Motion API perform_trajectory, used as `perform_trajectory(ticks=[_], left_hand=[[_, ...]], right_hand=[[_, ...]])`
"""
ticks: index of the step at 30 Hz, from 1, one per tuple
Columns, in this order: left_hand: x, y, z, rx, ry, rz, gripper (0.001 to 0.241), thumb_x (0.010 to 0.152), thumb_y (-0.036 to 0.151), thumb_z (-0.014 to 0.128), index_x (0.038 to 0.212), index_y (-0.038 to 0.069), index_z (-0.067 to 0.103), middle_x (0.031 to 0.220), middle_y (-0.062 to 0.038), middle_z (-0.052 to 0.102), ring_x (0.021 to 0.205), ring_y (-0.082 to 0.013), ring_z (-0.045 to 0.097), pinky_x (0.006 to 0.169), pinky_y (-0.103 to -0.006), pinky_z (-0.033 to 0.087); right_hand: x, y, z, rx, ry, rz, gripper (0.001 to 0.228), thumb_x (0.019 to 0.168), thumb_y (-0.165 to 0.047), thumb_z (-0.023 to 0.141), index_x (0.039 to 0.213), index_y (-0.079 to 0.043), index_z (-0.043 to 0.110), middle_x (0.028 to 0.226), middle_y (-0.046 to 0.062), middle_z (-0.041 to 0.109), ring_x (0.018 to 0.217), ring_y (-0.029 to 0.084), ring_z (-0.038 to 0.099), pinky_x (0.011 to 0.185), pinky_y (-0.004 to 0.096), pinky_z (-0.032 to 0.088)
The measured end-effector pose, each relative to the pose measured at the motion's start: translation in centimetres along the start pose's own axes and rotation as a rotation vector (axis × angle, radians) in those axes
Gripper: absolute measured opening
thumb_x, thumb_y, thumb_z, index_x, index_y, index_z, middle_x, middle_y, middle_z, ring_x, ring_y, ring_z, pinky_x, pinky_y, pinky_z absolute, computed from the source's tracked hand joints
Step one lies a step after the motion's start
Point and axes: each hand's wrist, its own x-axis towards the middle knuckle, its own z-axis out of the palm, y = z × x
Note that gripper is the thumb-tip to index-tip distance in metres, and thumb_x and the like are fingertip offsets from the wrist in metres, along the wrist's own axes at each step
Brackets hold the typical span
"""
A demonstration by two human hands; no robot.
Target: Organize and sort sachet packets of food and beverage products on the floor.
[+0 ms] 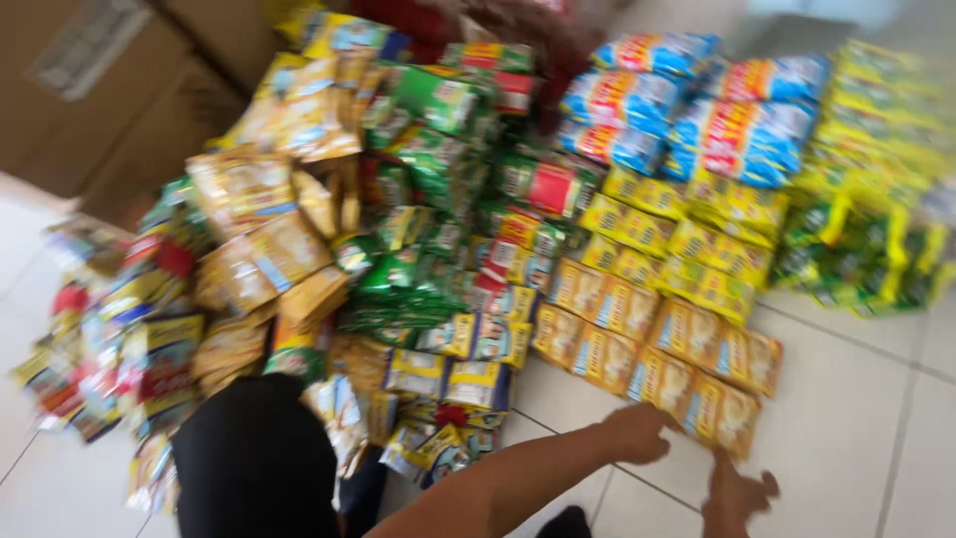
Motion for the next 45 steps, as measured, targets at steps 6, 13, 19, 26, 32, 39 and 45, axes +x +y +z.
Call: perform_trajectory(ticks=[6,13,19,26,32,39,45], left_hand=[[-10.0,-2.7,-8.5,0.026,-0.075,0.021,0.039,0.088,0.028,0.066,0.125,0.015,0.072,0.11,-0.012,0.077,0.105,-0.03,0.071,0.094,-0.0438,0.055],[-26.2,-7.9,-21.9,0.026,0.218,-0.124,0.041,0.088,0.027,0.067,0.127,0.014,0.069,0.109,-0.012,0.075,0.103,-0.0299,0.07,0.092,-0.0428,0.054],[-32.9,-16.7,-30.3,0.033,0.626,-0.152,0.039,0.085,0.03,0.072,0.119,0.011,0.072,0.106,-0.014,0.075,0.098,-0.0316,0.073,0.088,-0.043,0.058],[-37.4,-22.5,-39.1,-0.122,1.069,-0.395,0.073,0.081,0.031,0.078,0.143,0.008,0.047,0.133,-0.03,0.056,0.125,-0.0457,0.054,0.106,-0.0502,0.045],[-38.8,-26.4,-42.8,-0.429,1.466,-0.638,0.091,0.075,0.03,0.083,0.149,0.009,0.034,0.137,-0.032,0.048,0.128,-0.049,0.047,0.108,-0.0527,0.041],[-39.5,-28.4,-44.8,-1.019,1.455,-0.877,0.084,0.075,0.039,0.086,0.139,0.004,0.044,0.139,-0.026,0.056,0.128,-0.0445,0.056,0.107,-0.0494,0.049],[-39.3,-28.5,-43.8,-0.909,1.381,-0.974,0.061,0.079,0.037,0.085,0.124,0.003,0.062,0.128,-0.024,0.066,0.122,-0.0416,0.062,0.104,-0.0457,0.049]], right_hand=[[2.0,-7.9,-4.0,0.31,-0.91,0.348,0.055,0.089,-0.031,0.072,0.14,-0.016,0.057,0.116,0.002,0.064,0.091,0.024,0.066,0.068,0.043,0.046],[-0.3,-22.9,-8.5,0.229,-1.155,-0.031,0.046,0.096,-0.021,0.065,0.141,-0.013,0.06,0.118,0.012,0.072,0.095,0.024,0.07,0.07,0.038,0.05],[-12.0,-39.5,-13.9,-0.074,-1.236,-0.295,0.046,0.096,-0.026,0.065,0.14,-0.015,0.063,0.118,0.008,0.072,0.097,0.023,0.067,0.076,0.035,0.048],[-30.2,-49.0,-14.1,-0.089,-1.561,-0.568,0.043,0.092,-0.029,0.067,0.131,-0.012,0.067,0.105,0.008,0.068,0.095,0.02,0.069,0.086,0.037,0.058],[-46.2,-52.5,-11.8,-0.081,-1.594,-0.582,0.041,0.093,-0.034,0.067,0.128,-0.013,0.068,0.105,0.006,0.074,0.095,0.017,0.07,0.082,0.033,0.053],[-55.5,-52.1,-10.9,-0.022,-1.708,-0.242,0.04,0.094,-0.033,0.066,0.128,-0.014,0.065,0.11,0.003,0.074,0.098,0.015,0.069,0.082,0.03,0.051],[-54.2,-49.3,-10.5,0.089,-1.712,-0.02,0.037,0.097,-0.032,0.063,0.128,-0.011,0.064,0.108,0.003,0.071,0.092,0.016,0.066,0.078,0.032,0.05]])
